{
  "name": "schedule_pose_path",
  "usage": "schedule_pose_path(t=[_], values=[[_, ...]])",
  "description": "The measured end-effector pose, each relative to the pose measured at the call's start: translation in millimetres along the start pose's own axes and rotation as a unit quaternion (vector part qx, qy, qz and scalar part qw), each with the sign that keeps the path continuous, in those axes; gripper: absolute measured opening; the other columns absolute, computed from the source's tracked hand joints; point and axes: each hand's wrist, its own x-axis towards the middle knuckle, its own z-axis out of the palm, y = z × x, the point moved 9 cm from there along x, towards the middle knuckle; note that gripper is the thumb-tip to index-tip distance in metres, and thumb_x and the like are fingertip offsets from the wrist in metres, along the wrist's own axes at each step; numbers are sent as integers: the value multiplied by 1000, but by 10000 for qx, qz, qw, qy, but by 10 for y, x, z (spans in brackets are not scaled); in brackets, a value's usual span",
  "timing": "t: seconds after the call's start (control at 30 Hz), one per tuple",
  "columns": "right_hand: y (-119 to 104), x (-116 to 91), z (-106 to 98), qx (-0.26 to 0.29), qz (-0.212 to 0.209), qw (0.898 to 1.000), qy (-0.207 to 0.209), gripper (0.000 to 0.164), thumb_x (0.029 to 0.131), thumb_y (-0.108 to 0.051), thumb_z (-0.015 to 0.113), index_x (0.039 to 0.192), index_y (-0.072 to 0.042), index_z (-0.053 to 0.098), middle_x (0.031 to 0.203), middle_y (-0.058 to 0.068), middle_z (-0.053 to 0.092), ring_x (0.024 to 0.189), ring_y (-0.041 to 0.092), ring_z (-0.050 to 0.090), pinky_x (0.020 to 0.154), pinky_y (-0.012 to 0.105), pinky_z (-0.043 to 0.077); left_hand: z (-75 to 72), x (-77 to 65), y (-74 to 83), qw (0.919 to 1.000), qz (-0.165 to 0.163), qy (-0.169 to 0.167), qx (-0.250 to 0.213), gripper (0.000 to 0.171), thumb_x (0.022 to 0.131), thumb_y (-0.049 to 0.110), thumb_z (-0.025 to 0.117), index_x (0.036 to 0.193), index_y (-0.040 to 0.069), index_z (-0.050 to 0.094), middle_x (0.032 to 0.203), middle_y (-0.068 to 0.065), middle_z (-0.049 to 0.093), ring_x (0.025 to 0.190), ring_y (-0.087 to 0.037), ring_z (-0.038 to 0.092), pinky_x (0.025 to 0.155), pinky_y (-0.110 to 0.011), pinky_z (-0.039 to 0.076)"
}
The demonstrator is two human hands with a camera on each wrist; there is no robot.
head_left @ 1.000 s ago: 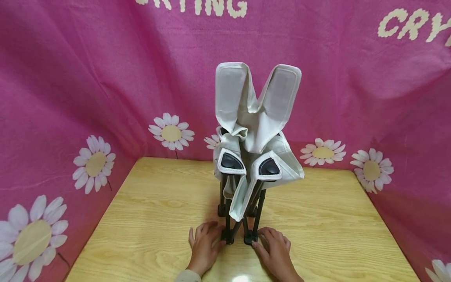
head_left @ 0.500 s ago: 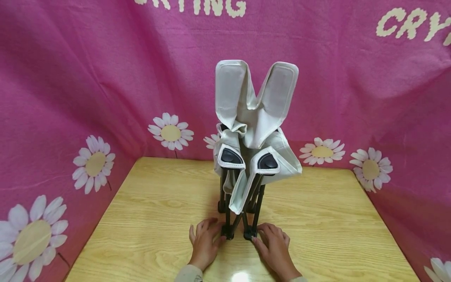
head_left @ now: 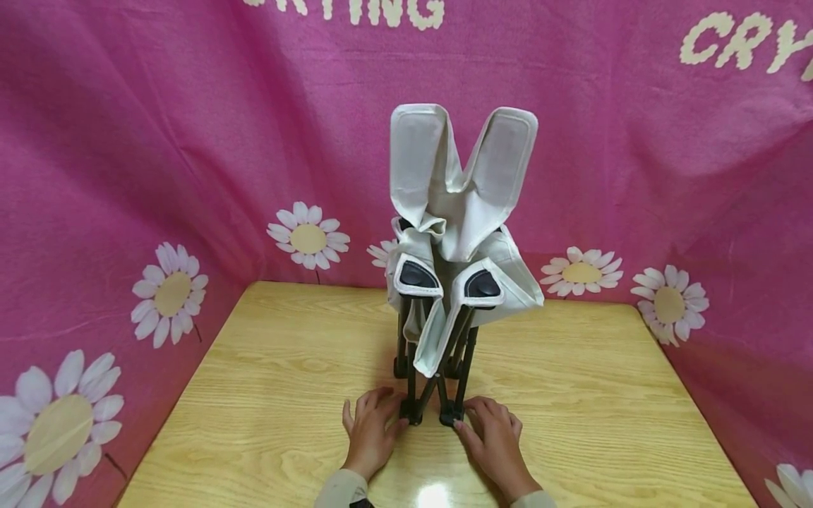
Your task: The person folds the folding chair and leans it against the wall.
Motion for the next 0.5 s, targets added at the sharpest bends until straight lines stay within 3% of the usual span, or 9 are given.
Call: schedule_pose_path(t=[0.5], values=[[47,68,12,5,79,10000,-19,24,84,-28,76,104,-19,68,114,0,61,107,25,50,90,53,23,29,85,-17,9998,-109,-136,68,39,80,23,76,118,22,69,127,-8,59,121,-33,43,100,-71,5]])
